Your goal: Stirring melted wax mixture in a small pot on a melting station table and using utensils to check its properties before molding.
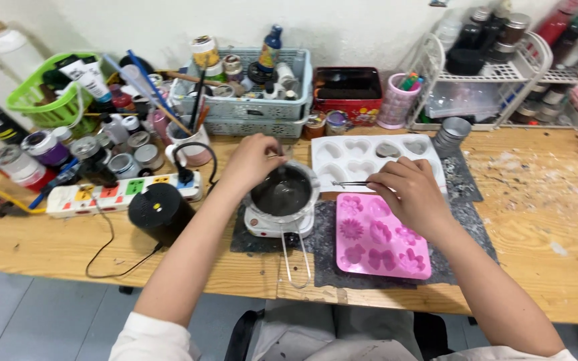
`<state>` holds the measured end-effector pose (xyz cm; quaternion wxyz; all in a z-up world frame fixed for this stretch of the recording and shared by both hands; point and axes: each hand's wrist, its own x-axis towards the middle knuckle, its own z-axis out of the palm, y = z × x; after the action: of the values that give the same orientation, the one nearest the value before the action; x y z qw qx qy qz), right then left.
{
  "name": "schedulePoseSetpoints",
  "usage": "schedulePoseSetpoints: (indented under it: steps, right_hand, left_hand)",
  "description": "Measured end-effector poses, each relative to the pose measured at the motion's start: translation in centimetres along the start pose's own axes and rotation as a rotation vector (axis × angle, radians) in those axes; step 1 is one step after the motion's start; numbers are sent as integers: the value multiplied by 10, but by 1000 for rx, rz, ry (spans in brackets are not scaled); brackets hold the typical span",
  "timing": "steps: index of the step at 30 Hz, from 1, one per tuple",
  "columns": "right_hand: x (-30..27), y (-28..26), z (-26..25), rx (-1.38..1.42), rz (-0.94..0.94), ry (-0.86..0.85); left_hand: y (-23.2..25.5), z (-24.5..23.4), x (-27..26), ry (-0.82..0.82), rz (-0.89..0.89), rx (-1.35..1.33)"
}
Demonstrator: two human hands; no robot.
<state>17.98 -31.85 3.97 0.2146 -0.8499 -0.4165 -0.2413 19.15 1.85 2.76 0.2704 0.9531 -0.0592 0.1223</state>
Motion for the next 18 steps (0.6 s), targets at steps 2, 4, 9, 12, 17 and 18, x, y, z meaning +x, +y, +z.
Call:
schedulePoseSetpoints:
  steps: [2,4,9,12,17,18]
  right_hand:
    - [-14,13,-11,-16,50,-2]
    - [-30,26,-22,-32,103,-9]
    - [-75,71,-47,-147,265,21]
    - [-104,107,-59,-275,323,40]
    - [-127,165,-41,-526,422,19]
    - [-131,177,-32,-591,448,5]
  left_hand:
    - [-3,3,-3,23,19,51]
    - [-4,3,-9,44,37,97]
    - [4,-3,-21,129,-30,152]
    - [37,-24,-41,139,-128,131]
    - [68,-31,-80,283,-38,70]
    - [76,-32,-88,324,-26,31]
